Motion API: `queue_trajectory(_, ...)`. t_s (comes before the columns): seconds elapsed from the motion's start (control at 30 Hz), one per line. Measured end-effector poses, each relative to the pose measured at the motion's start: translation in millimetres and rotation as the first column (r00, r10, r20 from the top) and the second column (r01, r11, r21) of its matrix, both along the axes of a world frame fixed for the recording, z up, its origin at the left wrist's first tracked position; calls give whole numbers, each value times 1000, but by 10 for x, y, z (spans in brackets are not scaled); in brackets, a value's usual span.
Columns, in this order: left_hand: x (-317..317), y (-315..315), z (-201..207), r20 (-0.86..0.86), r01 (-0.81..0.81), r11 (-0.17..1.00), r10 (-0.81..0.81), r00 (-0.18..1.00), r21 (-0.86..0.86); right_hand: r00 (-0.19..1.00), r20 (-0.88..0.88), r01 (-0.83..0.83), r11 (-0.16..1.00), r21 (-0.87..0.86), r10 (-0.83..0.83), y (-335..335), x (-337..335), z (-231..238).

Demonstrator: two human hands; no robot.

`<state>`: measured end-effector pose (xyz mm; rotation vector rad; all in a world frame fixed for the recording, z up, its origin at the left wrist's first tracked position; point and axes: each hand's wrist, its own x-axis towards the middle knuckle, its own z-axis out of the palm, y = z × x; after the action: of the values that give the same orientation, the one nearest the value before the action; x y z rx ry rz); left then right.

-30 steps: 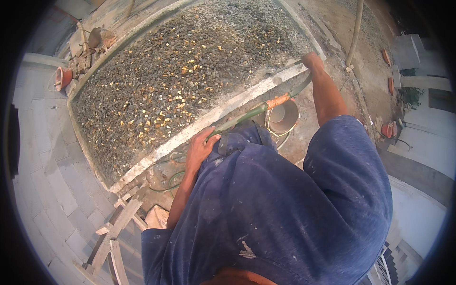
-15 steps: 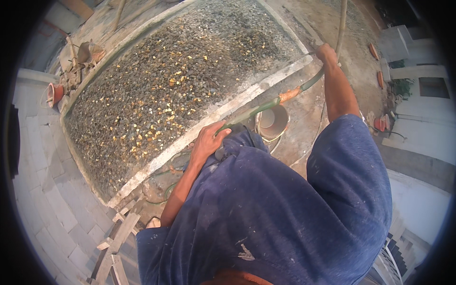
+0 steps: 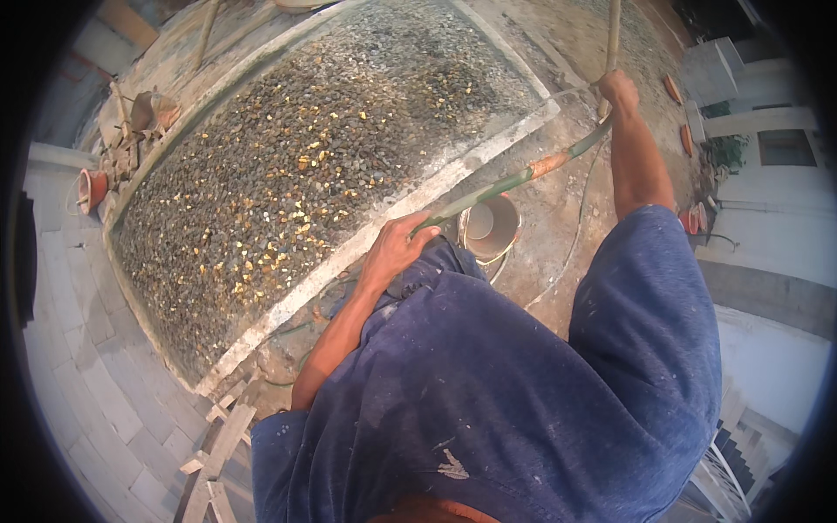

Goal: The person uses a hose to spray water over a rectangular gravel bed inside a room under construction. The person moves the hose back and forth to wet the gravel surface evenly.

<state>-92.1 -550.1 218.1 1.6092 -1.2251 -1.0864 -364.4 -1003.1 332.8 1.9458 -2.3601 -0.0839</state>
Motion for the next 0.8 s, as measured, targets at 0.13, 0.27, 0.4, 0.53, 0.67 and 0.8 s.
queue_trajectory(0.13, -23, -57, -1, -28, 10, 1000, -11, 1000, -19, 998, -52, 35, 999, 33, -33, 2, 34, 104)
queue_trajectory(0.27, -34, -93, 30, 1, 27, 1000, -27, 1000, -15, 999, -12, 32, 999, -3, -32, 107, 46, 184)
queue_trajectory(0.4, -25, -133, 100, -32, 77, 997, -76, 997, 31, 999, -16, 38, 999, -33, -39, 130, 16, 223)
queue_trajectory(0.53, -54, -113, 68, -32, 43, 998, -44, 999, -42, 999, -18, 50, 999, -18, -50, 100, 9, 231)
queue_trajectory(0.67, -69, -90, 38, -31, 41, 997, -43, 999, -58, 998, -44, 47, 999, -25, -48, 37, -110, 187)
queue_trajectory(0.8, -37, -46, 39, -20, 51, 999, -51, 998, 2, 999, -35, -9, 999, 36, 10, 266, 80, 241)
